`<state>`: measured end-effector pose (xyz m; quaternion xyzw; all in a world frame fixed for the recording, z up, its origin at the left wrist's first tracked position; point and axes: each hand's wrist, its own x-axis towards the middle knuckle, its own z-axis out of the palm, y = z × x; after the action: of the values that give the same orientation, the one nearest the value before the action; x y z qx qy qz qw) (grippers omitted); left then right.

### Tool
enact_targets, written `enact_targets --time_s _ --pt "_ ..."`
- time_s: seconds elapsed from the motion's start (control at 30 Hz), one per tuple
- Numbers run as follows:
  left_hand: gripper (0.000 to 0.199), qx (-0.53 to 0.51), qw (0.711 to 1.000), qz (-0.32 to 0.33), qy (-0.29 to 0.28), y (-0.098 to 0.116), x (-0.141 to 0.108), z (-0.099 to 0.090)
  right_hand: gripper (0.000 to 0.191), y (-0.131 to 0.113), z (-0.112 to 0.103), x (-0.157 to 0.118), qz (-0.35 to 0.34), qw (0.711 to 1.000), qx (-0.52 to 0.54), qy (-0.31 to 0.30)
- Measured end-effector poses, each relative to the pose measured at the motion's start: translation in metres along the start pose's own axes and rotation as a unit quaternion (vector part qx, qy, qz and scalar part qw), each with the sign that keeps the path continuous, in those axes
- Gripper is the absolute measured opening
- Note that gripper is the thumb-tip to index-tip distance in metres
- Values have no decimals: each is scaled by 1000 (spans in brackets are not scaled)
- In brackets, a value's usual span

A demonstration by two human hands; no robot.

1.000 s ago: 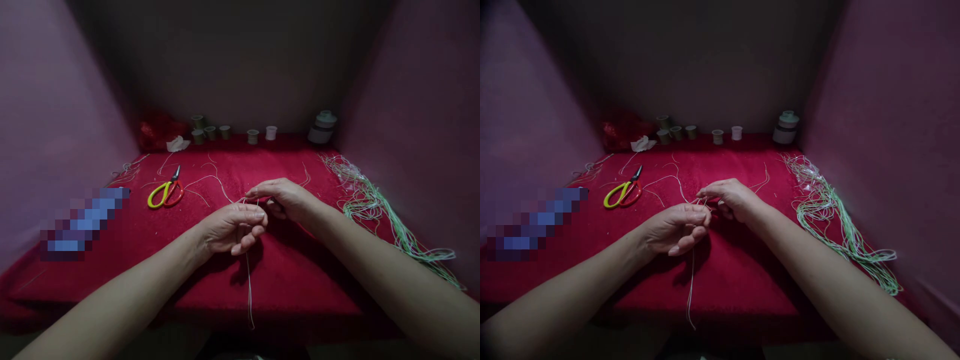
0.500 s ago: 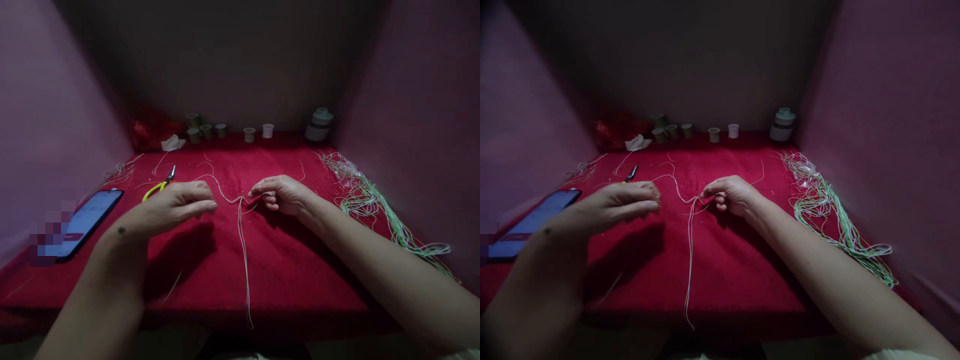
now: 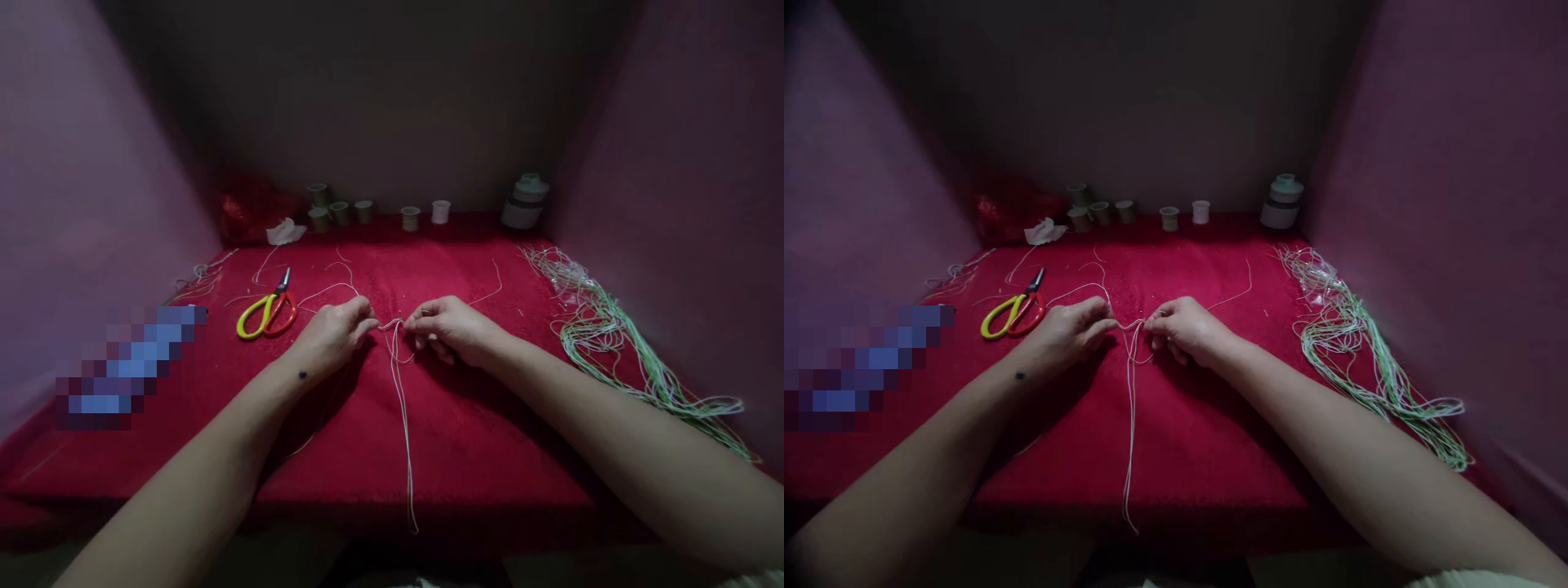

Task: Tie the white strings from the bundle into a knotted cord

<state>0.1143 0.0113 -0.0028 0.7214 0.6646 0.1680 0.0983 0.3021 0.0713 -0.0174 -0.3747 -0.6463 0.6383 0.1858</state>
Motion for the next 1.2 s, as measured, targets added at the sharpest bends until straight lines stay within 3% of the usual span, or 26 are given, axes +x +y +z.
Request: enact_targets --time_s 0.4,0.53,0.77,0.93,1.0,1.13,1.2 --pt "22 111 993 21 15 9 1 24 17 -4 6 3 5 994 -111 24" --pt "23 105 994 12 31 12 2 29 24 -3 4 4 3 994 -104 19" --pt "22 82 995 14 50 17 1 32 10 -3 6 4 5 992 -125 28" --pt "20 74 995 39 49 16 1 32 17 -3 6 6 5 989 -143 44" --pt "17 75 992 68 79 15 2 29 20 -3 4 6 10 990 -133 36" --pt "20 88 968 96 212 15 -2 15 17 -4 -3 4 24 998 -59 15" --pt "17 23 978 71 197 19 -7 9 15 -5 -6 2 30 999 -18 6"
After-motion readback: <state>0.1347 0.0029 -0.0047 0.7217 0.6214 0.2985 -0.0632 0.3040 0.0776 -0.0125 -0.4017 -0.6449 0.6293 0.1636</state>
